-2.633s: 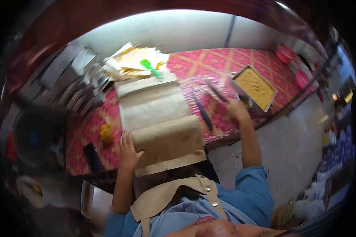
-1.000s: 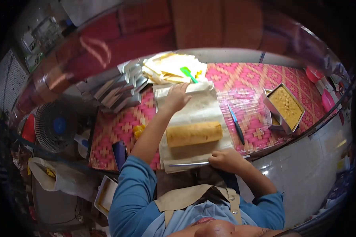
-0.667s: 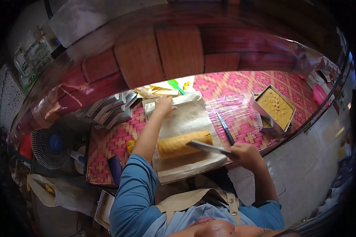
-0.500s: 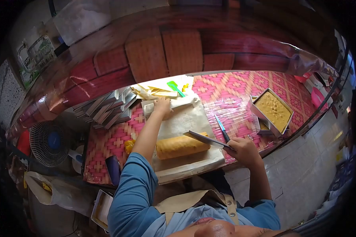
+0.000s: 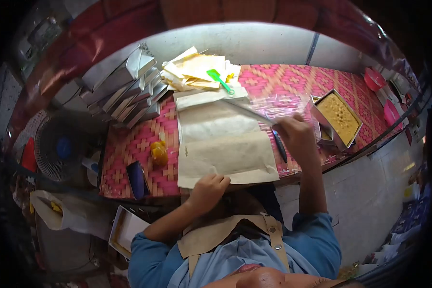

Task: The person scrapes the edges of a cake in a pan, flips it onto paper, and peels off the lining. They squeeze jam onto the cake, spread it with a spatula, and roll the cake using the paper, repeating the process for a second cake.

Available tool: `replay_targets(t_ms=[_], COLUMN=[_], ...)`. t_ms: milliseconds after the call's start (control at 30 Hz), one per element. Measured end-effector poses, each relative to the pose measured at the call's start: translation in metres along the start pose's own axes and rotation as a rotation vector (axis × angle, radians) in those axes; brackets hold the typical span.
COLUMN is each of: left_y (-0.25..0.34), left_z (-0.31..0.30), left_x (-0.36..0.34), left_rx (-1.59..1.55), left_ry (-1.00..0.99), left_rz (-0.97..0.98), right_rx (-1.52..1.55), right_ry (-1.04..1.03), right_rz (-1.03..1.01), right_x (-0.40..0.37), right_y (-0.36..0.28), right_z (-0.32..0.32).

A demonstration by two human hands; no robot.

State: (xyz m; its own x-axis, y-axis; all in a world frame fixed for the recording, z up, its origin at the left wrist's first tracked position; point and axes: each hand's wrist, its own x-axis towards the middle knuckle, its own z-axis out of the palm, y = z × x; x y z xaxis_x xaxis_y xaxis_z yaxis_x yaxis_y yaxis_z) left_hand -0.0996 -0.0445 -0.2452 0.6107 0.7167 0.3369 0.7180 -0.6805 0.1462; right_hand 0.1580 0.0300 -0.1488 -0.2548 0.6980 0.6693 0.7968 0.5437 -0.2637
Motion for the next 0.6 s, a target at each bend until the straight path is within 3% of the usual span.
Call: replay_targets(t_ms=[67,133,167,333,400,533,600], left_y=[0.004,0.004,0.005,-0.003,-0.007,-0.023,-0.019], left_z=[0.023,0.047,0.052,0.078,0.084,0.086,0.085], left_x=[-0.015,-0.027,-0.03,-0.034,-0.029,-0.021,-0.02], left_rx=[-0.044,-0.048,-0.027,0.044,-0.039,0.143,0.101], left_ry=[-0.051,0.084,0.041,0.145,-0.103,0.145,0.181], left_rz=[-0.074,-0.108,-0.124,-0.082,-0.224,-0.071,-0.09], right_rx=[0.123,0.129,0.133,0.095,0.062,0.062,0.054], right_ry=[-0.132,-0.359,-0.441,-0.538,-0.655,-0.656,-0.641], right_rz=[-0.166,-0.244,-0.259,-0.324,-0.281,-0.315,-0.337], right_x=[0.005,0.006,0.005,-0.016,-0.026,-0.046,-0.052], right_y=[-0.016,-0.032,-0.039,-0.041,-0.038,-0.034,-0.033], right_z=[0.026,0.049,0.059,0.109,0.118,0.131,0.132])
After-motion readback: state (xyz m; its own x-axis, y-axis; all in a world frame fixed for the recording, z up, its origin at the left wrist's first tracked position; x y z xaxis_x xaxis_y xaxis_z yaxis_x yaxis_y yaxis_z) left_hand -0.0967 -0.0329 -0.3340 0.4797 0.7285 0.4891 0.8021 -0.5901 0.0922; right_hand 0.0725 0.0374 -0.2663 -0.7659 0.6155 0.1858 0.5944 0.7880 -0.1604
